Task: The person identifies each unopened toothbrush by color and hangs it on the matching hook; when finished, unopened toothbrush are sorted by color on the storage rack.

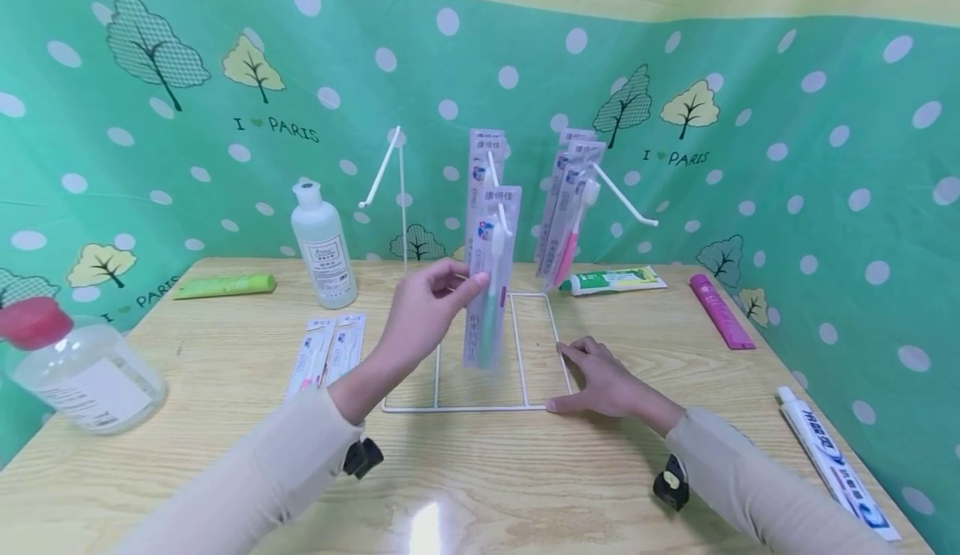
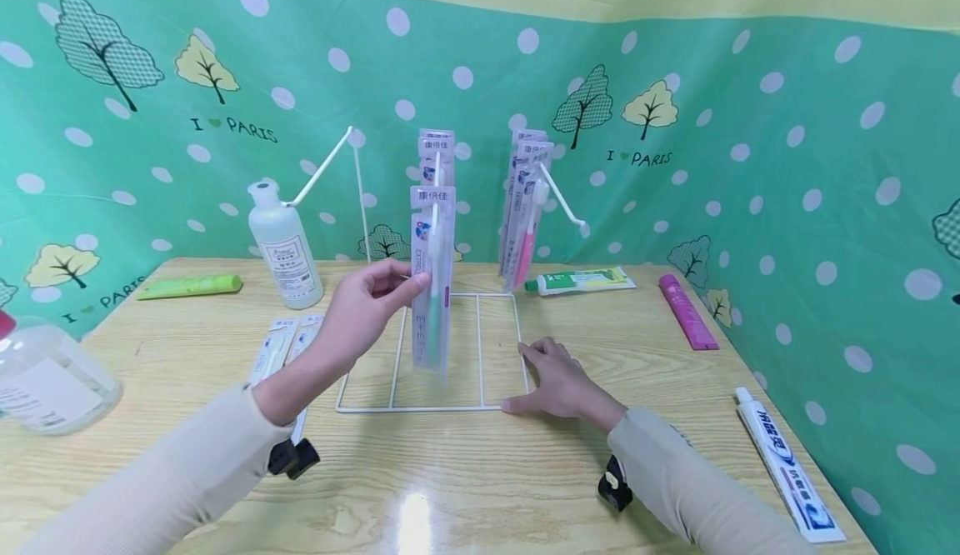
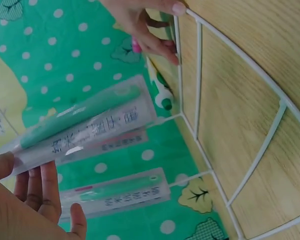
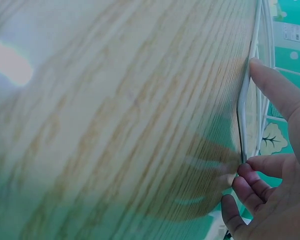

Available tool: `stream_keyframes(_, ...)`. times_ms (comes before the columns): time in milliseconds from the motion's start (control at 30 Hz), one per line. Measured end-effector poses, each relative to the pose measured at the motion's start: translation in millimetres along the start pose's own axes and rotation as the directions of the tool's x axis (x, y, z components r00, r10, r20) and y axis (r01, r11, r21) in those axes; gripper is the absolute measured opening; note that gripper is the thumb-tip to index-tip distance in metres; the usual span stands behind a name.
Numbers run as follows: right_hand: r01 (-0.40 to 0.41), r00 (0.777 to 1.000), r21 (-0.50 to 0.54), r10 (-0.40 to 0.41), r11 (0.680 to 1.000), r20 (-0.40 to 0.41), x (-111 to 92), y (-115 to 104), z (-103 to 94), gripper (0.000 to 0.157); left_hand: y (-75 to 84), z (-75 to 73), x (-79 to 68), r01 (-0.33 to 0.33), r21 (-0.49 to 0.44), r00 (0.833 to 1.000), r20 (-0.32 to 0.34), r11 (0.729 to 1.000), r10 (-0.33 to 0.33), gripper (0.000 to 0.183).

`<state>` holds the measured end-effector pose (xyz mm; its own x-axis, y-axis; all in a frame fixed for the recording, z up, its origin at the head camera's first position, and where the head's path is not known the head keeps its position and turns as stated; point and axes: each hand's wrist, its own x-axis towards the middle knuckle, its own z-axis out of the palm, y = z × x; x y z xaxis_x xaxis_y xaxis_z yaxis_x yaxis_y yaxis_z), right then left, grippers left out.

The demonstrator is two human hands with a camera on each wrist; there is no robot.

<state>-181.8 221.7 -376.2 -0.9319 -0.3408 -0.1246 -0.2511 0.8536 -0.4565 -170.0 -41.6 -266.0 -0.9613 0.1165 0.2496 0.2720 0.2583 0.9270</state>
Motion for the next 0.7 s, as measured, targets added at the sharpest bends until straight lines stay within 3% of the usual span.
stream_keyframes(333,0.014,1.0,0.002,-0.014,1.0,-0.003,0,2,1.1,0.097,-10.3,8.4,41.1,0.052,-0.039,0.996,-0.069,0.998,-0.055,0.036)
stream_keyframes(700,0.001,1.0,-0.004,-0.001,1.0,-0.002,0,2,0.8,0.097,-14.2,8.9,69.3,0.123,-0.089,0.986,-0.106,0.988,-0.132,0.041)
